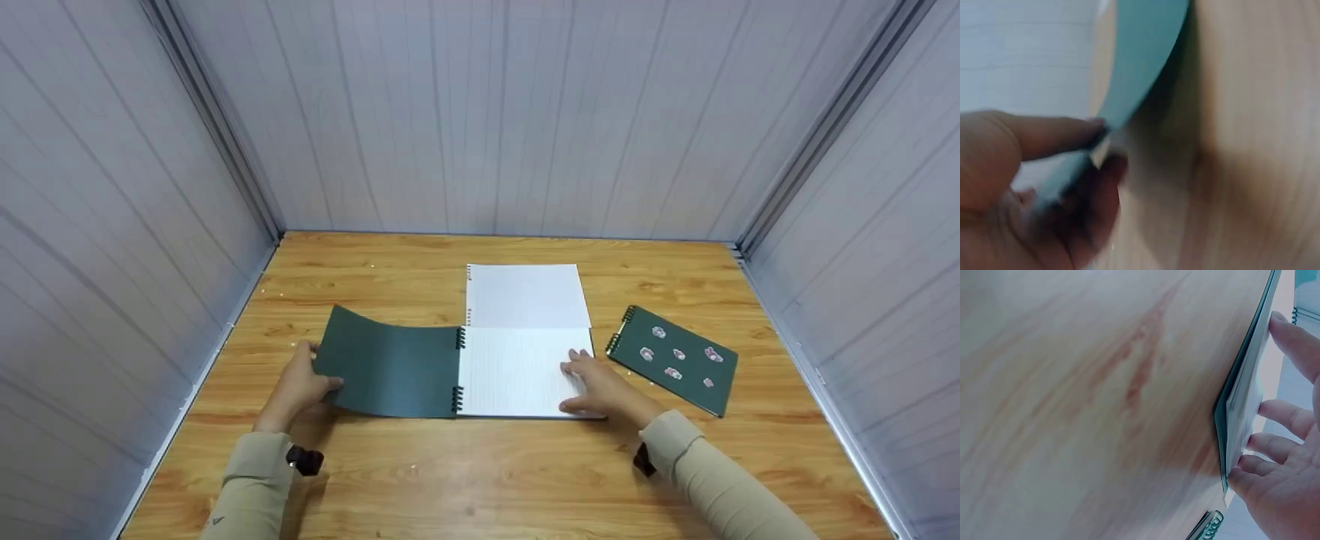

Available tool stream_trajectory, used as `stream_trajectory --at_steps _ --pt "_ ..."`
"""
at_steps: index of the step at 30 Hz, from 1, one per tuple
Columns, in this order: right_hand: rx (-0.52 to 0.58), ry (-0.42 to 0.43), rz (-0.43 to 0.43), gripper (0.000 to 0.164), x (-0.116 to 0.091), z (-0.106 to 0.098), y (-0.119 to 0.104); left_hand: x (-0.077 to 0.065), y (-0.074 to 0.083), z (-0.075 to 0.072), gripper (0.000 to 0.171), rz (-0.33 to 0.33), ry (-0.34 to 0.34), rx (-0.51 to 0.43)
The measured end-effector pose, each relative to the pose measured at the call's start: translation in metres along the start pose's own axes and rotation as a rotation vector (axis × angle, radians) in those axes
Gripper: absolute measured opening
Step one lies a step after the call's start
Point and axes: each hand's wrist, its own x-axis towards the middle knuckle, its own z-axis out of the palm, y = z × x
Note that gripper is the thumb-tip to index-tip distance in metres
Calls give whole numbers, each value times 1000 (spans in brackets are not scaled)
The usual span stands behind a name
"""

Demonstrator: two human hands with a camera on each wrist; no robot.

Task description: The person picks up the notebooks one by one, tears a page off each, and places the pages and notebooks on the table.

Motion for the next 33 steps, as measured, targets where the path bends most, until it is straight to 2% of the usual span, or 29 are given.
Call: stream_trajectory --at_steps 4,11,15,19,22,25,28,30,33 --pt "-27 13 -12 81 0 0 2 -4 11 -3 64 124 53 -145" --pt "21 11 13 82 0 -2 2 -14 45 3 47 313 220 -372" --pt "36 12 23 83 -1 -2 1 -19 62 13 47 453 228 -488" --pt "37 12 18 83 -2 0 1 -23 73 28 52 553 220 -534" --pt "39 8 17 84 -2 2 1 -24 77 44 52 575 188 -547" --pt "42 5 22 83 -2 2 1 -24 77 64 57 542 112 -501" --pt "31 9 14 82 -2 2 1 -22 74 87 66 543 1 -420" --pt "15 11 5 82 -1 2 1 -19 72 101 71 569 -80 -369" --pt "5 13 -2 81 0 2 2 -13 72 117 67 609 -186 -301"
